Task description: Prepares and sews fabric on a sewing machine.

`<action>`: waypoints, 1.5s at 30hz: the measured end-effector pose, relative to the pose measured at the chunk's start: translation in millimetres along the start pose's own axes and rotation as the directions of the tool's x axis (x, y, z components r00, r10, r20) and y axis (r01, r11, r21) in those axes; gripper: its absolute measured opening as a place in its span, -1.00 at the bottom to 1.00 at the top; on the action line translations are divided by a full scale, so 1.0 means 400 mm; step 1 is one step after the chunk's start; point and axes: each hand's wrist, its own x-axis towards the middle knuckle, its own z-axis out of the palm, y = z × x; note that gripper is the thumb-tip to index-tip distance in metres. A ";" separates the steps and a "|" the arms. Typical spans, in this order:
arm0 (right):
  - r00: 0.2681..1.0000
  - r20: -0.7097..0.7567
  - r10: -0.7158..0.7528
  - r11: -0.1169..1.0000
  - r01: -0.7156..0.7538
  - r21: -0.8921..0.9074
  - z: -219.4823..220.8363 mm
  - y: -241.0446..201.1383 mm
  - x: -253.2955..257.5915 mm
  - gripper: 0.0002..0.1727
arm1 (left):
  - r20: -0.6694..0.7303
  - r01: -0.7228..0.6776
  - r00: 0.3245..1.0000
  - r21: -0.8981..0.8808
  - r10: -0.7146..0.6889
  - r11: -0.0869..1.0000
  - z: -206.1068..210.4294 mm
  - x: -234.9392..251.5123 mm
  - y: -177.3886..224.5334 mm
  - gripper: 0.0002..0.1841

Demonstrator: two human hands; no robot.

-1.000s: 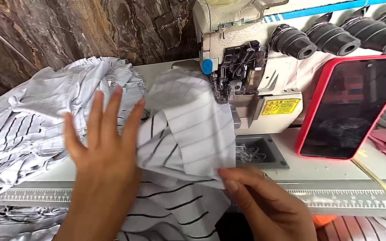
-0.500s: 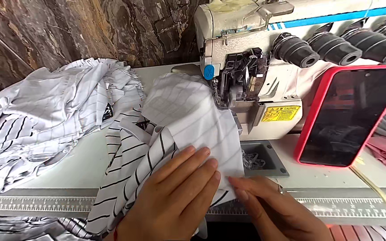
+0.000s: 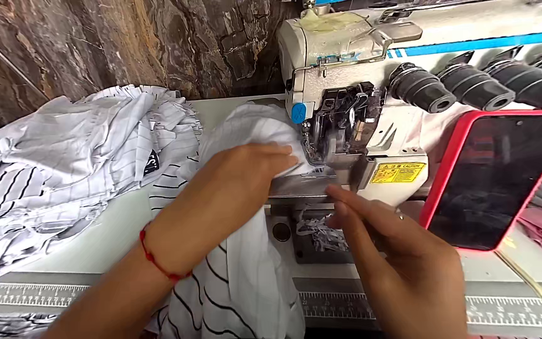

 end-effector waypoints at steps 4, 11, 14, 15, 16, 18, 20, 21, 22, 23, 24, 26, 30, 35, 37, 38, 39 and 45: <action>0.996 0.090 0.005 0.995 -0.014 0.103 -0.021 -0.038 -0.035 -0.74 | 0.050 0.015 0.999 -0.117 -0.009 0.993 0.005 0.063 -0.088 -0.60; 0.968 0.232 0.090 0.964 -0.144 0.224 -0.026 -0.018 -0.048 -0.66 | -0.311 0.091 0.949 0.133 -0.046 0.987 0.006 -0.071 -0.042 -0.79; 0.919 0.355 0.170 0.891 -0.297 0.343 -0.028 -0.007 -0.034 -0.61 | -0.310 0.003 0.951 0.002 -0.003 1.000 0.085 -0.151 0.195 -0.78; 0.922 0.326 0.209 0.886 -0.320 0.336 -0.028 0.002 -0.028 -0.67 | -0.250 0.004 0.968 -0.092 -0.027 0.996 0.111 -0.159 0.250 -0.80; 0.936 0.256 0.243 0.899 -0.316 0.302 -0.032 0.016 -0.017 -0.70 | -0.196 0.036 0.978 -0.149 -0.065 0.988 0.130 -0.166 0.282 -0.75; 0.943 0.114 0.313 0.918 -0.331 0.218 -0.049 0.056 0.016 -0.67 | -0.168 0.153 0.970 -0.137 -0.175 0.979 0.150 -0.181 0.293 -0.62; 0.932 0.034 0.360 0.921 -0.361 0.144 -0.052 0.080 0.047 -0.64 | -0.239 0.254 0.935 -0.060 -0.261 0.965 0.165 -0.193 0.273 -0.66; 0.929 0.015 0.369 0.921 -0.368 0.126 -0.048 0.080 0.058 -0.63 | -0.278 0.274 0.922 -0.023 -0.269 0.961 0.172 -0.197 0.256 -0.69; 0.928 0.002 0.373 0.921 -0.371 0.117 -0.043 0.075 0.067 -0.63 | -0.304 0.276 0.916 0.006 -0.261 0.961 0.179 -0.200 0.240 -0.72; 0.928 -0.009 0.373 0.923 -0.369 0.110 -0.039 0.070 0.073 -0.63 | -0.322 0.262 0.916 0.029 -0.240 0.965 0.184 -0.203 0.224 -0.73; 0.928 -0.018 0.372 0.924 -0.369 0.099 -0.037 0.065 0.075 -0.63 | -0.325 0.251 0.919 0.050 -0.221 0.967 0.187 -0.206 0.212 -0.72; 0.931 -0.039 0.364 0.930 -0.361 0.065 -0.033 0.055 0.068 -0.62 | -0.336 0.257 0.919 0.113 -0.206 0.960 0.187 -0.211 0.194 -0.65; 0.925 -0.044 0.377 0.925 -0.373 0.069 -0.033 0.042 0.057 -0.61 | -0.371 0.298 0.906 0.211 -0.206 0.931 0.181 -0.208 0.159 -0.72; 0.918 -0.044 0.395 0.918 -0.393 0.050 -0.033 0.040 0.060 -0.58 | -0.430 0.250 0.890 0.179 -0.153 0.952 0.163 -0.206 0.124 -0.81; 0.914 -0.010 0.407 0.903 -0.400 0.159 -0.038 0.031 0.052 -0.61 | -0.433 0.233 0.873 -0.033 -0.224 0.972 0.129 -0.202 0.128 -0.79; 0.908 0.027 0.419 0.874 -0.411 0.259 -0.042 0.022 0.046 -0.62 | -0.430 0.226 0.863 -0.142 -0.266 0.964 0.100 -0.195 0.133 -0.79; 0.899 0.072 0.433 0.828 -0.428 0.364 -0.046 0.007 0.040 -0.63 | -0.432 0.214 0.853 -0.221 -0.292 0.951 0.065 -0.182 0.137 -0.79; 0.975 0.010 0.223 0.874 -0.205 0.442 -0.159 -0.117 0.093 -0.70 | -0.262 -0.076 0.962 0.015 0.077 0.997 -0.192 -0.104 0.110 -0.60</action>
